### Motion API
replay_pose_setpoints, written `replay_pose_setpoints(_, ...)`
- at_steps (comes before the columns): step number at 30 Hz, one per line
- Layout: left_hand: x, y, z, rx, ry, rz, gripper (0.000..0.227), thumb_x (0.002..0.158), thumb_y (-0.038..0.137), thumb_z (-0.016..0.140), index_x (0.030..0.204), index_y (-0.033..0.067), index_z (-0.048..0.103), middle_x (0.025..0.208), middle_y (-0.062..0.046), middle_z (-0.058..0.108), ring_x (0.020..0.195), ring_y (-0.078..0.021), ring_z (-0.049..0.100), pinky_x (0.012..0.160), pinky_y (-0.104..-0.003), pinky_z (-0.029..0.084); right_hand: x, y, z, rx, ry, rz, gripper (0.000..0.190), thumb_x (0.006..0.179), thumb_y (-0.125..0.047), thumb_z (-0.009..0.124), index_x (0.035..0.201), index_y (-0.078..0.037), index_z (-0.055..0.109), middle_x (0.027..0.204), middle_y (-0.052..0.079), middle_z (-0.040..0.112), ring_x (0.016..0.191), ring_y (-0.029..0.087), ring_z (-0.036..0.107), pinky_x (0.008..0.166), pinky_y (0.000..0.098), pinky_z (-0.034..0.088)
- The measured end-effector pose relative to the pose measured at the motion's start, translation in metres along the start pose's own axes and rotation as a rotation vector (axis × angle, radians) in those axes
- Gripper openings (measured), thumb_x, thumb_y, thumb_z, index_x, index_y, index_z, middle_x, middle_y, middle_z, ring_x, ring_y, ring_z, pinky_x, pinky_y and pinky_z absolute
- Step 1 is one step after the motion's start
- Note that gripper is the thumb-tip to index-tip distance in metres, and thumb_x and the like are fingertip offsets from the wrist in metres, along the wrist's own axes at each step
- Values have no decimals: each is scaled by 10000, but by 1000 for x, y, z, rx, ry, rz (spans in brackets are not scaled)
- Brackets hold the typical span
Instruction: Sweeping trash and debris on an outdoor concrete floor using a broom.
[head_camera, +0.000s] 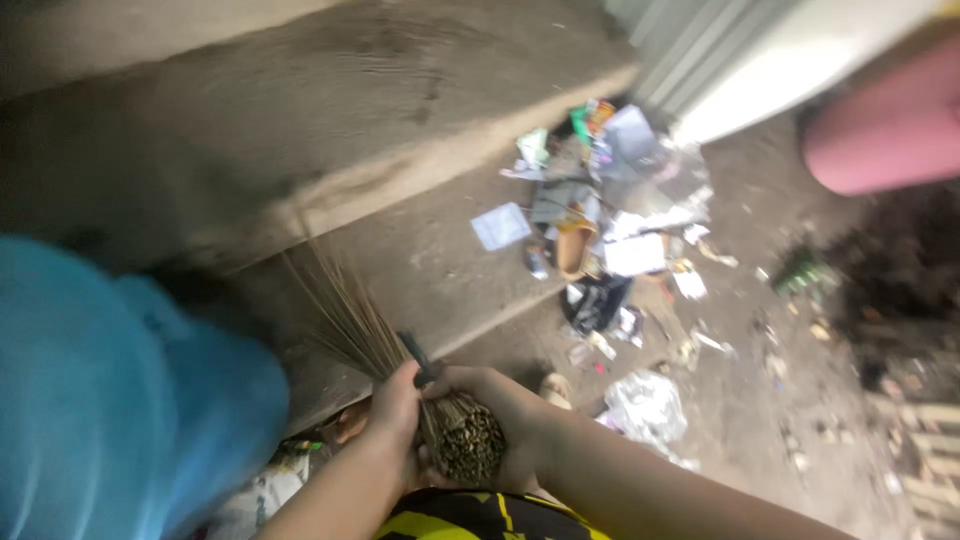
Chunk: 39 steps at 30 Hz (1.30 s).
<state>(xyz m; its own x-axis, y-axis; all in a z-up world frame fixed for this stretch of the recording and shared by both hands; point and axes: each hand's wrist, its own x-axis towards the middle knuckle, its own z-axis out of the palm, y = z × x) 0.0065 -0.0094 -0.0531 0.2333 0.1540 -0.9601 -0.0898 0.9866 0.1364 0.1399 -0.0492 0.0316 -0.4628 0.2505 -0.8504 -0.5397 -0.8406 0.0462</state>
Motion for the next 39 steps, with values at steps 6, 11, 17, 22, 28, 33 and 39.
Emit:
replay_pose_setpoints(6, 34, -12, 108, 324, -323, -188, 516, 942, 548, 431, 951, 108, 700, 825, -127, 742, 660, -263, 707, 570, -413, 584, -12, 17, -72, 375, 219, -321, 291, 868, -334, 675, 933, -51, 693, 760, 133, 700, 643, 292, 680, 606, 416, 590)
replay_pose_setpoints(11, 86, -38, 178, 556, -734, -265, 340, 987, 394, 503, 931, 102, 670, 808, -116, 724, 678, -237, 703, 589, -394, 591, -54, 23, -76, 668, 353, -638, 299, 871, -321, 595, 942, -33, 631, 739, 162, 657, 634, 313, 671, 601, 453, 606)
replay_pose_setpoints(17, 135, -66, 178, 749, -910, -193, 255, 962, 289, 536, 898, 74, 657, 770, -115, 695, 654, -228, 660, 566, -374, 541, -67, 38, -52, 773, 448, -741, 331, 901, -349, 550, 1028, -52, 623, 800, 151, 678, 652, 310, 675, 610, 460, 583)
replay_pose_setpoints(22, 14, -28, 160, 492, -752, -255, 340, 964, 387, 511, 924, 85, 662, 788, -103, 685, 676, -216, 672, 630, -361, 570, -65, 44, -49, 622, 413, -748, 379, 879, -362, 569, 1001, -15, 657, 774, 151, 685, 633, 295, 696, 587, 407, 575)
replay_pose_setpoints(28, 34, 20, 139, 373, -457, 41, 382, 942, 469, 524, 832, 114, 614, 732, -87, 647, 601, -241, 648, 564, -392, 557, -68, -7, -47, 361, 195, -621, 299, 866, -332, 603, 943, -51, 668, 727, 123, 691, 601, 280, 690, 578, 402, 584)
replay_pose_setpoints(33, 23, 54, 177, 577, -229, 64, 418, 932, 507, 464, 794, 140, 611, 728, -81, 671, 584, -234, 641, 483, -383, 492, -35, -60, -85, 322, 71, -539, 351, 888, -364, 629, 935, -17, 656, 763, 136, 693, 647, 268, 702, 576, 388, 590)
replay_pose_setpoints(39, 136, 12, 260, 744, -437, -84, 336, 914, 408, 517, 811, 116, 648, 759, -96, 692, 617, -225, 642, 518, -383, 499, -35, -73, -145, 618, 200, -636, 312, 864, -361, 630, 845, -53, 582, 723, 156, 642, 586, 290, 645, 554, 399, 582)
